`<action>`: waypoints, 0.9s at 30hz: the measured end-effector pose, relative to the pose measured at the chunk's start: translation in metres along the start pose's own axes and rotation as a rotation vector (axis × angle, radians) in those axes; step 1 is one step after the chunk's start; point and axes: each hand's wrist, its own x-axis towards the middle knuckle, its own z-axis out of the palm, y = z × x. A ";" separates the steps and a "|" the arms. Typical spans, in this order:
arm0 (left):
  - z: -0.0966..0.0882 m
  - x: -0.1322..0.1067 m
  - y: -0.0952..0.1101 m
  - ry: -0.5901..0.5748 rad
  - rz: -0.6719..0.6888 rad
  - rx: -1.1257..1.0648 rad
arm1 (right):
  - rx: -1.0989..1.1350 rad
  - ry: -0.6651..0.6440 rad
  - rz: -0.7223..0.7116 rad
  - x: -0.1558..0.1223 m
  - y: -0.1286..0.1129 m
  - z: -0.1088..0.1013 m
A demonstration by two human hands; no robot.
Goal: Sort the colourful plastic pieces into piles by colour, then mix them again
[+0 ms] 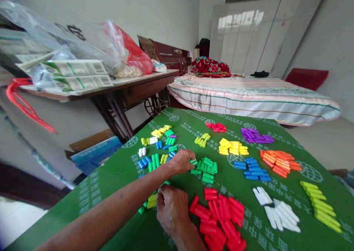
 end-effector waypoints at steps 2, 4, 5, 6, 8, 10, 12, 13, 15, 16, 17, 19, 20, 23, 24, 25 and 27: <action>-0.001 -0.003 -0.002 -0.009 -0.005 -0.007 | 0.000 0.005 -0.006 0.000 0.001 0.001; -0.002 -0.009 -0.004 -0.009 -0.018 -0.016 | 0.007 0.009 -0.012 0.000 0.003 0.003; -0.002 -0.013 -0.006 -0.010 -0.022 -0.022 | 0.014 0.008 -0.014 0.000 0.003 0.004; -0.002 -0.017 -0.007 -0.011 -0.024 -0.030 | 0.020 0.006 -0.013 -0.001 0.004 0.004; -0.002 -0.026 -0.009 -0.011 -0.023 -0.048 | 0.029 -0.001 -0.007 -0.001 0.004 0.005; -0.003 -0.032 -0.012 -0.003 -0.022 -0.058 | 0.034 -0.004 -0.006 -0.002 0.004 0.005; -0.006 -0.037 -0.019 0.014 -0.034 -0.051 | 0.035 -0.005 -0.016 -0.003 0.005 0.006; -0.010 -0.037 -0.024 0.027 -0.046 -0.040 | 0.032 -0.005 -0.024 -0.003 0.005 0.006; -0.018 -0.037 -0.037 0.060 -0.089 -0.002 | 0.020 -0.004 -0.039 -0.003 0.005 0.006; -0.022 -0.035 -0.045 0.076 -0.119 0.022 | 0.015 -0.003 -0.045 -0.004 0.006 0.006; -0.027 -0.034 -0.052 0.088 -0.151 0.049 | 0.011 -0.001 -0.048 -0.004 0.006 0.007; -0.034 -0.029 -0.063 0.094 -0.213 0.105 | 0.009 0.005 -0.050 -0.004 0.006 0.007; -0.036 -0.026 -0.067 0.088 -0.238 0.131 | 0.008 0.009 -0.049 -0.004 0.007 0.008; -0.039 -0.017 -0.071 0.047 -0.279 0.205 | 0.004 0.019 -0.050 -0.004 0.007 0.008; -0.039 -0.014 -0.070 0.031 -0.282 0.227 | 0.006 0.021 -0.050 -0.004 0.006 0.008; -0.039 -0.011 -0.069 0.014 -0.282 0.247 | 0.011 0.023 -0.048 -0.003 0.006 0.008; -0.038 -0.005 -0.066 -0.024 -0.278 0.282 | 0.021 0.025 -0.038 -0.003 0.006 0.008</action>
